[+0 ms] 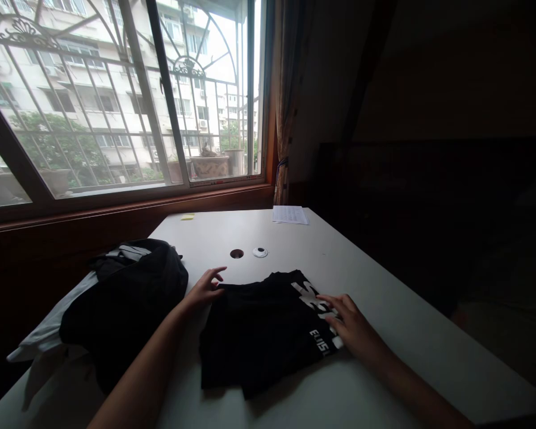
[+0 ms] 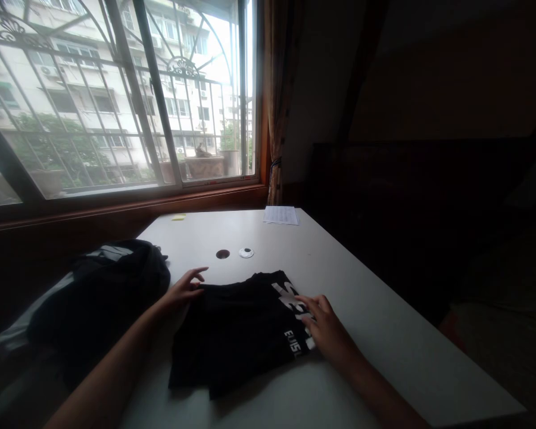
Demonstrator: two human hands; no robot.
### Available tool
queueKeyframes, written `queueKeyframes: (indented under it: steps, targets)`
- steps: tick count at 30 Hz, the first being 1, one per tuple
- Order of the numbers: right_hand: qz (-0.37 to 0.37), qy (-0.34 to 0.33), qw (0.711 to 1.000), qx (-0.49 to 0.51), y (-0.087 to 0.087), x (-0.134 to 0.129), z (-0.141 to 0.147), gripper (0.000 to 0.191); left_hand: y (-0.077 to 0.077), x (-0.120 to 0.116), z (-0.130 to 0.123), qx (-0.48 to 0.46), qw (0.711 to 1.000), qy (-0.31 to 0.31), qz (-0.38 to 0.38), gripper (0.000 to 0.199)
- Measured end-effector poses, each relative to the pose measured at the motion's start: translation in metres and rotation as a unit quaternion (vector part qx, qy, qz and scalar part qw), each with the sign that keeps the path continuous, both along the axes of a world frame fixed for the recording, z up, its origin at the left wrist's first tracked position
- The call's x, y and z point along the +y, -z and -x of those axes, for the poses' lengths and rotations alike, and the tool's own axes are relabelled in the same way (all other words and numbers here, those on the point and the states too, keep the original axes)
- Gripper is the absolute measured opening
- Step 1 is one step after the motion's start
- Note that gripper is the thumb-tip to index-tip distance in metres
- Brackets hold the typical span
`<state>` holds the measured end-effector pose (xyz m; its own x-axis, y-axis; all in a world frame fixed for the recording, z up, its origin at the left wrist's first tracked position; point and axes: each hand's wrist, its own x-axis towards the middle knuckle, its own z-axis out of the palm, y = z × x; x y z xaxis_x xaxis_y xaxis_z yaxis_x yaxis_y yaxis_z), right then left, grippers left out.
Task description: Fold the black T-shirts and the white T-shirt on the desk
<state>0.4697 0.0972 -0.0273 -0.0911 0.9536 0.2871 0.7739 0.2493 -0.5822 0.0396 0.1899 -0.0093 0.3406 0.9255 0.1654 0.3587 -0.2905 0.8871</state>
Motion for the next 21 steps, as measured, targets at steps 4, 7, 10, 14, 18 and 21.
queueKeyframes:
  steps: [4,7,10,14,18,21]
  targets:
    - [-0.062,0.051,0.995,-0.056,-0.011,0.026,-0.024,0.04,-0.017,-0.016,-0.011,-0.002,0.981,0.159,0.11,0.063]
    - [-0.118,0.073,0.982,-0.128,-0.022,0.036,-0.032,0.042,-0.026,-0.026,-0.026,0.045,0.981,0.18,0.055,0.054]
    - [-0.143,0.041,0.977,-0.151,-0.03,0.029,-0.02,0.031,-0.031,-0.032,-0.038,0.095,0.982,0.138,-0.082,0.031]
    - [-0.099,-0.121,0.982,-0.107,-0.036,-0.01,0.02,0.013,-0.035,-0.038,-0.045,0.192,0.954,0.146,-0.177,0.01]
    - [0.002,-0.291,0.955,-0.066,-0.041,-0.052,0.053,0.019,-0.036,-0.041,-0.045,0.244,0.93,0.194,-0.195,0.013]
    - [0.034,-0.332,0.94,-0.07,-0.043,-0.069,0.058,0.038,-0.038,-0.043,-0.047,0.26,0.923,0.193,-0.209,0.016]
